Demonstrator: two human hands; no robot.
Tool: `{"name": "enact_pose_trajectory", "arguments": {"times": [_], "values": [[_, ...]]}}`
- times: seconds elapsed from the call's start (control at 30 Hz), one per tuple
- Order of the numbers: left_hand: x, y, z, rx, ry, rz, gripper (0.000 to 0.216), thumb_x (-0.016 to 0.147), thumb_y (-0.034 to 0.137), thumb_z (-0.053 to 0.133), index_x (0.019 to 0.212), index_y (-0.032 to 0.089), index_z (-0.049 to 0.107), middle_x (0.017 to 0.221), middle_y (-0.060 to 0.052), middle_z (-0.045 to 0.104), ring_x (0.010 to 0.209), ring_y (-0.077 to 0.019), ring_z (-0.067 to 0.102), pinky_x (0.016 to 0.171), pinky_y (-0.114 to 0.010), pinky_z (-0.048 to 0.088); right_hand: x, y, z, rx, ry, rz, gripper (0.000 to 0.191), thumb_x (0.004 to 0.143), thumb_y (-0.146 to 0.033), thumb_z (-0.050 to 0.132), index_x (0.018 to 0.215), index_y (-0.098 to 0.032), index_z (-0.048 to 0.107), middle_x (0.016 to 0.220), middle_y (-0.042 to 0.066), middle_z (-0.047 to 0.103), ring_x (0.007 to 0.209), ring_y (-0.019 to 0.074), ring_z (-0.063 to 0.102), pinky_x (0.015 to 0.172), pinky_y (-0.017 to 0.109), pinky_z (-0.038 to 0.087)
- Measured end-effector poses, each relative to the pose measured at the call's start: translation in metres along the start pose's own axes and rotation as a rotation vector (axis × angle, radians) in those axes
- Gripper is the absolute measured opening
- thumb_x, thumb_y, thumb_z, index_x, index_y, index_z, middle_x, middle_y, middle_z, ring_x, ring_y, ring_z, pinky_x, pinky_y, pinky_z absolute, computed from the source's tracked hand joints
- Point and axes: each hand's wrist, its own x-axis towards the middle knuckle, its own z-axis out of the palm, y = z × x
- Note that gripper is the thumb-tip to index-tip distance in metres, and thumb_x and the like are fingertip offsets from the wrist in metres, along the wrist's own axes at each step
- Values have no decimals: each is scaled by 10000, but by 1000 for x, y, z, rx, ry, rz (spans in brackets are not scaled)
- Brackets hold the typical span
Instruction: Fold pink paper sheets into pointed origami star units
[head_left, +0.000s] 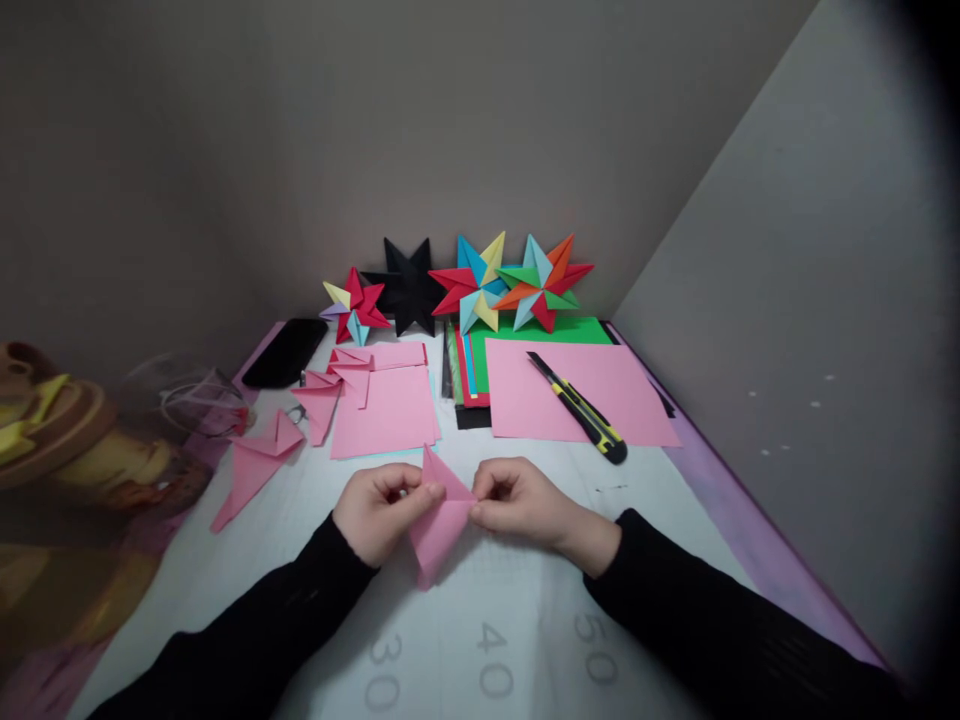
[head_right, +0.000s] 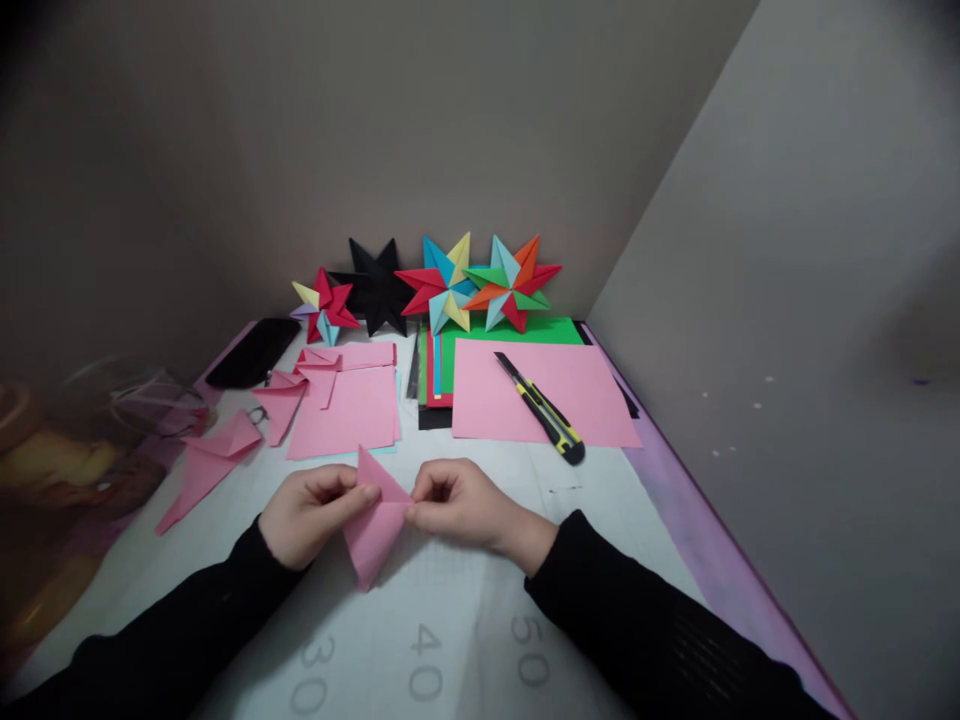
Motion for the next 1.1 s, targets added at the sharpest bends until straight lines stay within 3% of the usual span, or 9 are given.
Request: {"name": "enact_pose_trajectory", "arguments": {"times": [0.4, 0.53, 0.6, 0.67, 0.73, 0.83, 0.93, 1.1], "values": [[0, -1, 2, 103, -74, 3, 286, 721, 423, 623, 673, 147, 679, 575, -3, 625, 494, -104, 493, 468, -207, 366, -1, -3, 8, -238, -52, -34, 217, 661, -121, 554, 538, -172, 382, 529, -69, 359, 507, 62, 324, 459, 179, 269], [0, 3, 5, 84, -104, 2, 240, 721, 390, 634, 692, 158, 686, 681, -33, 692, 598, -146, 589, 553, -236, 439, -1, -1, 12, -326, -78, -14, 190, 681, -137, 543, 552, -168, 406, 543, -64, 372, 510, 64, 336, 461, 186, 270], [0, 6, 2, 79, -84, 28, 245, 728, 381, 627, 812, 159, 686, 734, -53, 704, 660, -171, 616, 598, -258, 460, -1, -1, 12, -329, -73, 3, 181, 705, -168, 550, 567, -165, 433, 549, -58, 398, 508, 66, 351, 459, 189, 273], [0, 7, -5, 43, -2, 126, 347, 757, 387, 594, 1013, 155, 624, 871, -89, 700, 744, -190, 625, 628, -275, 465, 0, -1, 10, -281, 2, -5, 195, 741, -230, 563, 592, -164, 454, 562, -48, 428, 517, 74, 373, 465, 194, 291], [0, 8, -14, 33, 109, 330, 435, 778, 384, 578, 1150, 168, 516, 1101, -132, 625, 894, -216, 604, 699, -303, 463, 1, 0, 7, -178, 137, -31, 223, 779, -313, 561, 634, -168, 473, 578, -36, 459, 520, 83, 399, 471, 200, 320], [-3, 9, -25, 193, 201, 676, 484, 698, 304, 702, 1120, 218, 481, 1270, -137, 487, 1114, -266, 497, 885, -388, 409, 2, 5, 1, -52, 323, -76, 266, 800, -399, 559, 669, -175, 497, 578, -19, 508, 508, 98, 446, 477, 214, 363], [-6, 12, -25, 392, 191, 821, 413, 670, 184, 733, 1022, 223, 522, 1241, -126, 486, 1144, -262, 473, 932, -409, 394, 3, 10, -3, -38, 371, -112, 271, 799, -408, 572, 667, -173, 537, 583, 2, 551, 522, 115, 492, 500, 231, 398], [-6, 18, -19, 460, 144, 848, 149, 739, 114, 641, 854, 201, 608, 1018, -91, 620, 947, -203, 588, 806, -339, 477, 0, 10, -3, -71, 311, -175, 211, 795, -357, 580, 693, -172, 584, 611, 15, 583, 546, 128, 523, 514, 242, 426]]}}
